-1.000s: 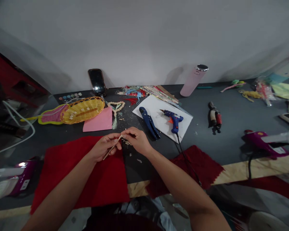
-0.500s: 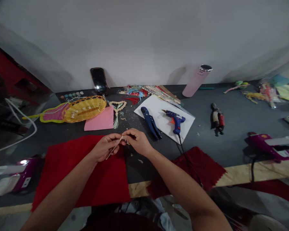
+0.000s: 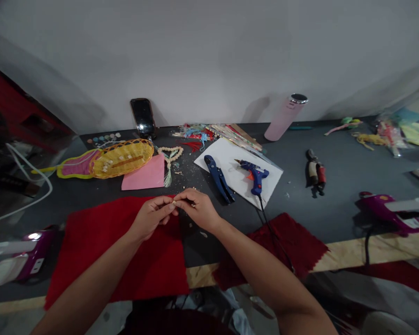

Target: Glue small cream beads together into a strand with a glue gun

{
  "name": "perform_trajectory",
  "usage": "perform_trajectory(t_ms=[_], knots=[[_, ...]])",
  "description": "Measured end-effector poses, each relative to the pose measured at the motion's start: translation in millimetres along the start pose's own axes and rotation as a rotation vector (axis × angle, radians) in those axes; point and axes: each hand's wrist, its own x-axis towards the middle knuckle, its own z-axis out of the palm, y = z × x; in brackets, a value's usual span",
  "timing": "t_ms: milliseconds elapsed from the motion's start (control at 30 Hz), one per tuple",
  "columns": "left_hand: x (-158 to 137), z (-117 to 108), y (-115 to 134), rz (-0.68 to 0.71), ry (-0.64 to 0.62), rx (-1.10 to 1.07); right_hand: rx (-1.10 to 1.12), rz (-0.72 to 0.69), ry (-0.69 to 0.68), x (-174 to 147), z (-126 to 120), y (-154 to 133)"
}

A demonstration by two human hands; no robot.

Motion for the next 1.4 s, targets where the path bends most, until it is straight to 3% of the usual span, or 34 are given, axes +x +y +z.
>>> perform_trajectory(t_ms=[633, 867, 1000, 1400], knots=[[-1.6, -3.6, 2.0, 0.087, -0.06, 0.221, -0.02, -0.085, -0.071, 0.2, -5.0, 0.7], [-2.1, -2.5, 3.7, 0.112, -0.043, 0.305, -0.017, -0.058, -0.089, -0.1, -4.9, 1.5], [-1.4, -3.6, 2.2, 0.151, -0.008, 0.341, -0.005, 0.025, -0.113, -0.9, -6.4, 0.6], [-0.2, -7.9, -3.1, 0.281, 0.04, 0.799, -0.126, 0.109, -0.137, -1.5, -3.0, 3.5]])
